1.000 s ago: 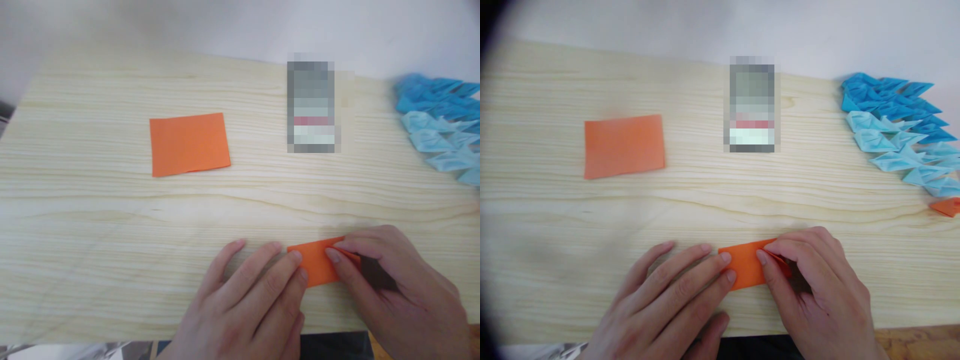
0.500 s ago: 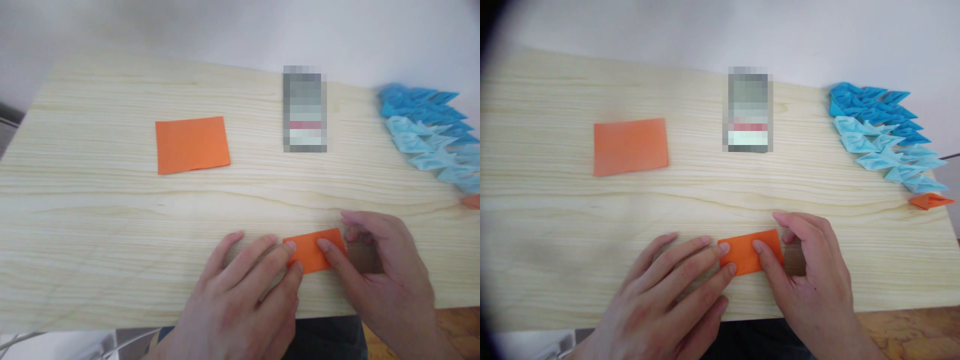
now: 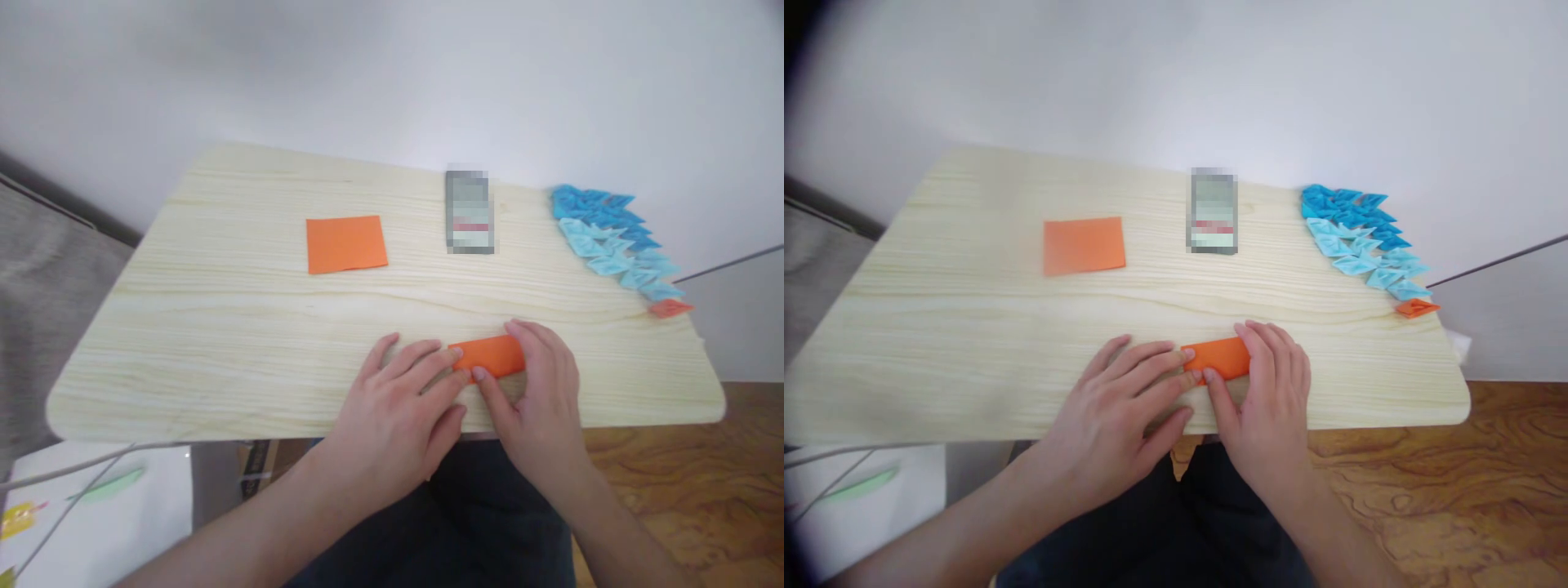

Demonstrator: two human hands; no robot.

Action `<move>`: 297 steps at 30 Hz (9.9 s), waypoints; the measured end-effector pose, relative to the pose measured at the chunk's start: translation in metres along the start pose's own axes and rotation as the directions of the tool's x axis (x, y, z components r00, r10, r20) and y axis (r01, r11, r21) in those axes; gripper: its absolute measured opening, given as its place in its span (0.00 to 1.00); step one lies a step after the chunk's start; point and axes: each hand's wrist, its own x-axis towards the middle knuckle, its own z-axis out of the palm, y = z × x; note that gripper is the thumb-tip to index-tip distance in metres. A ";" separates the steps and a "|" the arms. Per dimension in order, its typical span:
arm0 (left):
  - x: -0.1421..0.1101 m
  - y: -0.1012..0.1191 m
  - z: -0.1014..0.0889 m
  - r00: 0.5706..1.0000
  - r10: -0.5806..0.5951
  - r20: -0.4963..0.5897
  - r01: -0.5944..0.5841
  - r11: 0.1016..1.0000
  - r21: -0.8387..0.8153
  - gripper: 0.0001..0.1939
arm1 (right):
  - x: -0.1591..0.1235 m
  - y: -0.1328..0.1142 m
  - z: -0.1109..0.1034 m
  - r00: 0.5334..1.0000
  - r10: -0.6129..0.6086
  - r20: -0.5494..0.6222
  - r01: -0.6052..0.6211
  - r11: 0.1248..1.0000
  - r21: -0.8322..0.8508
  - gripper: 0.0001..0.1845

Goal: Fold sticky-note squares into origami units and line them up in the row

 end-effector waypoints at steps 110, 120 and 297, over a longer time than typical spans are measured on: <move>0.023 0.005 -0.023 0.963 -0.222 0.156 0.261 0.601 -0.755 0.17 | 0.038 -0.027 -0.038 0.911 0.112 0.398 -0.389 0.554 0.735 0.08; 0.016 0.012 -0.025 0.956 -0.177 0.232 0.290 0.672 -0.682 0.19 | 0.041 -0.023 -0.035 0.930 0.256 0.262 -0.364 0.564 0.741 0.09; -0.015 -0.009 -0.008 0.986 -0.035 -0.162 0.031 0.999 -0.029 0.14 | 0.001 -0.023 0.004 0.997 0.010 0.078 -0.020 0.992 0.122 0.18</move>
